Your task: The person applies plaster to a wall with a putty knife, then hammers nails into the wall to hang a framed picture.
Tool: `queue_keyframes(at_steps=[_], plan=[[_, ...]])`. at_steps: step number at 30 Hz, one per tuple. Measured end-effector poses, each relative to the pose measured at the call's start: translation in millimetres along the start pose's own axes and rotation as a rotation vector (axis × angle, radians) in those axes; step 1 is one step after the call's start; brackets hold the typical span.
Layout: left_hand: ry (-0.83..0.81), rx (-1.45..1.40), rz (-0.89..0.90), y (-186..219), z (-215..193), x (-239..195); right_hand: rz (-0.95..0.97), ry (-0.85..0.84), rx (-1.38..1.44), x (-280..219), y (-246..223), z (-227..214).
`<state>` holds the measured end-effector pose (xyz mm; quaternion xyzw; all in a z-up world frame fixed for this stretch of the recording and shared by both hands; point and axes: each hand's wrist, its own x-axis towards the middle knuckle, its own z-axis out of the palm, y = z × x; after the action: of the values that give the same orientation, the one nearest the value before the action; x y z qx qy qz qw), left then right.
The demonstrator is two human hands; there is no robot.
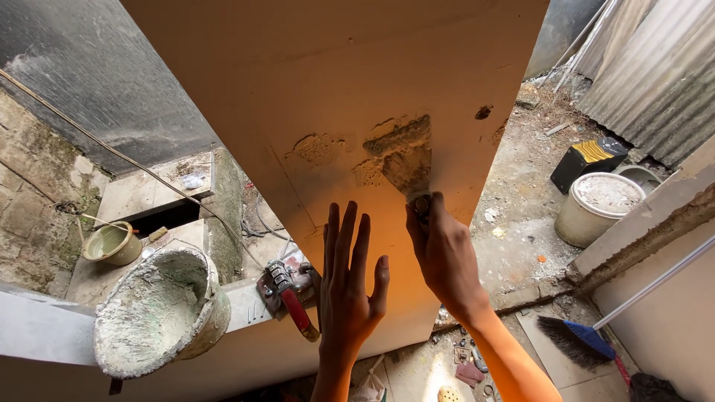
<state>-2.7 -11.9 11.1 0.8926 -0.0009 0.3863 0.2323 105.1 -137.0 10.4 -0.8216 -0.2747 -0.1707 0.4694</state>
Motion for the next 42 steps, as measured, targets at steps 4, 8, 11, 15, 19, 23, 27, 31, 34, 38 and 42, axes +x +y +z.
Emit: queue_keyframes(at_steps=[4, 8, 11, 15, 19, 23, 27, 31, 34, 38, 42], plan=[[0.000, 0.001, -0.016, 2.0, -2.1, -4.6, 0.020, -0.008, -0.003, -16.7, -3.5, -18.4], [0.006, -0.004, -0.013, 2.6, -2.6, -5.6, 0.042, 0.010, 0.021, -18.7, -10.6, -25.4], [0.002, -0.010, -0.019, 3.1, -2.0, -7.5, 0.061, 0.015, -0.006, -9.4, -11.0, -18.4], [-0.003, -0.004, -0.032, 1.4, -2.3, -8.4, -0.030, 0.040, -0.001, 2.3, -5.4, -6.2], [0.004, -0.007, -0.033, -1.2, -4.1, -11.8, 0.043, -0.026, -0.013, -13.7, -0.6, -16.0], [0.012, -0.009, -0.028, -3.6, -5.0, -11.4, 0.041, 0.023, -0.017, -18.5, -6.1, -23.0], [0.004, -0.013, -0.002, -3.8, -4.2, -9.3, 0.003, 0.070, 0.023, -12.1, -9.7, -19.0], [-0.006, -0.020, 0.000, -3.5, -3.7, -7.5, 0.020, 0.031, -0.008, 0.0, -2.7, -6.5], [-0.010, -0.017, -0.003, -5.6, -3.3, -7.8, 0.053, -0.023, -0.006, -8.9, 0.9, -11.9], [-0.006, -0.019, 0.006, -7.5, -3.6, -8.2, -0.019, 0.035, -0.010, -19.4, -0.9, -20.1], [-0.005, -0.006, 0.021, -7.1, -2.4, -5.4, 0.004, 0.081, 0.046, -16.5, -5.0, -17.3]])
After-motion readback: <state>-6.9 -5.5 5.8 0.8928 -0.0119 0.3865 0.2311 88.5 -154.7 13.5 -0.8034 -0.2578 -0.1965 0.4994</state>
